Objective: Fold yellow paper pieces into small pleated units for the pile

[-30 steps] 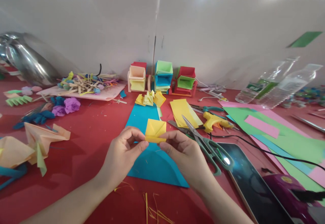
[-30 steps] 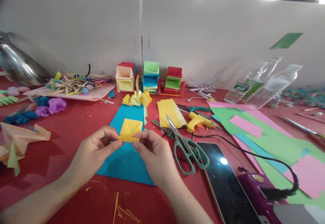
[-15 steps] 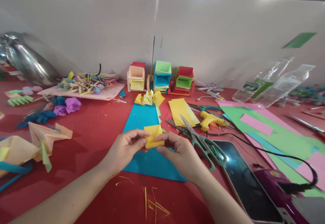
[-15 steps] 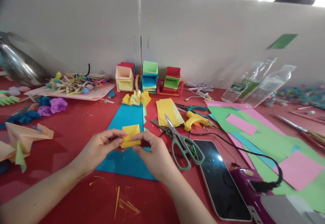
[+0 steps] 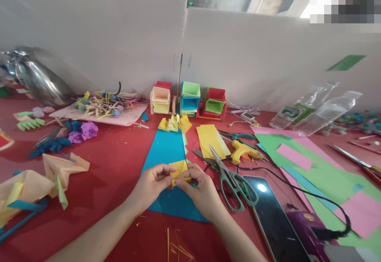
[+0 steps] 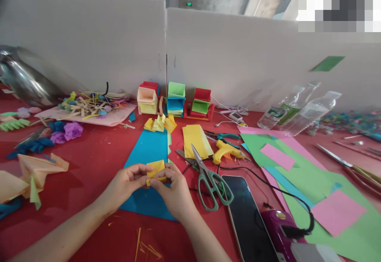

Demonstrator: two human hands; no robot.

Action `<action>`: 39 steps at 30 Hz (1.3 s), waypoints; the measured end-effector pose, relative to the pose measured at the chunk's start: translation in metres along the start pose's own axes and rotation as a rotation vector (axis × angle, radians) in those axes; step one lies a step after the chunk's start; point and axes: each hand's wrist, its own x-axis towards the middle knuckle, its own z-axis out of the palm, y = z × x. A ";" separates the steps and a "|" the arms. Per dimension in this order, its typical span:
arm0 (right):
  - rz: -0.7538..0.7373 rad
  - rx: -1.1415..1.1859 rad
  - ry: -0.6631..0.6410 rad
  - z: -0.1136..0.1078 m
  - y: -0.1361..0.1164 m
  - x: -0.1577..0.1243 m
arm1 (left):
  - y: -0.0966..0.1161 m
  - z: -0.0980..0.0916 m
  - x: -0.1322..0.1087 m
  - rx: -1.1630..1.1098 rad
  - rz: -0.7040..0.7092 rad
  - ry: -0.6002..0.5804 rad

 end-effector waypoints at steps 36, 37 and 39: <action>0.074 0.032 0.125 0.000 -0.001 0.001 | -0.004 0.011 -0.005 0.119 0.015 0.032; 0.070 0.029 0.124 0.001 -0.002 0.001 | -0.004 0.011 -0.005 0.117 0.012 0.041; 0.053 0.038 0.117 0.002 -0.001 0.001 | -0.005 0.013 -0.005 0.106 0.008 0.066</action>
